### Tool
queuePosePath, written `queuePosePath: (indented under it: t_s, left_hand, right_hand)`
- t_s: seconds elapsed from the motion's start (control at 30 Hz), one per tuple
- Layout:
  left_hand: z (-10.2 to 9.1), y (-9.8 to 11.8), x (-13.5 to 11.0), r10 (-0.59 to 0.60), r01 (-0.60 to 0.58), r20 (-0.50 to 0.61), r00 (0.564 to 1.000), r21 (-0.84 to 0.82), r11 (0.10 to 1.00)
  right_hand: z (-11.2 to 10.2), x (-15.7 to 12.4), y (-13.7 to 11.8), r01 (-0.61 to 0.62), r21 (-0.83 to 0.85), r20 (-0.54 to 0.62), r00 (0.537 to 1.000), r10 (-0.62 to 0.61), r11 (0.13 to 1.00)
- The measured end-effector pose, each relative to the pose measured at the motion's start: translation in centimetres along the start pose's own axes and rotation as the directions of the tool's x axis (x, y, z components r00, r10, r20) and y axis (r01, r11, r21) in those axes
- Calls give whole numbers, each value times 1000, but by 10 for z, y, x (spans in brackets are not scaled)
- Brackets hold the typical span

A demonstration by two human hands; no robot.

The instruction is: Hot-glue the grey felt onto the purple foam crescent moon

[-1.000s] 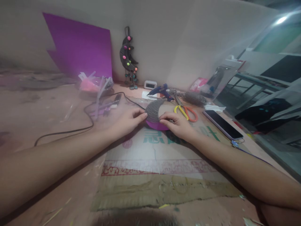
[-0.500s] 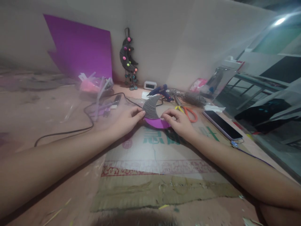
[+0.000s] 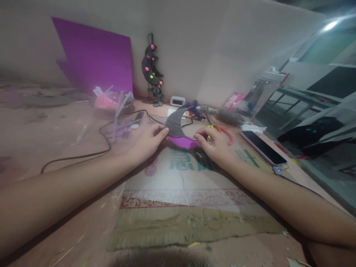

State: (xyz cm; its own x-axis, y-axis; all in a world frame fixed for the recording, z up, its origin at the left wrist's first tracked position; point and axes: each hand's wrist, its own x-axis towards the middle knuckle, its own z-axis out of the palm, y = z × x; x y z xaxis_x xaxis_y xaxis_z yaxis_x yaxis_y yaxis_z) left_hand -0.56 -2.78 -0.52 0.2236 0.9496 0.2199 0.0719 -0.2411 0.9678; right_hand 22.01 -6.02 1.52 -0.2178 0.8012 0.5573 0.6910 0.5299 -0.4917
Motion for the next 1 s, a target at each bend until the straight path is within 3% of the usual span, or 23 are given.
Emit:
queuePosePath:
  t_s: [0.1, 0.47, 0.53, 0.63, 0.77, 0.93, 1.0]
  left_hand:
    - [-1, 1, 0, 44, -45, 14, 999, 37, 998]
    - [1, 1, 2, 30, -29, 14, 999, -22, 999]
    - [1, -1, 3, 47, -46, 16, 999, -20, 999]
    - [1, -3, 3, 48, -48, 10, 999, -16, 999]
    - [1, -4, 3, 60, -60, 11, 998, 2, 998]
    - [1, -4, 3, 68, -68, -5, 998, -16, 998]
    - [2, -3, 3, 49, -49, 4, 999, -41, 998]
  right_hand:
    - [-1, 1, 2, -34, -12, -44, 998, 33, 999]
    - [-10, 3, 10, -88, 12, -250, 964, 89, 996]
    - [-9, -1, 8, -28, -11, -220, 975, 25, 1000]
    - [-9, -5, 3, 185, -179, -56, 979, -197, 966]
    - [-27, -2, -25, 476, -377, 81, 871, -484, 794]
    - [-49, -16, -88, 734, -216, 354, 673, -649, 644]
    - [-38, -47, -101, 727, -246, 319, 686, -655, 641]
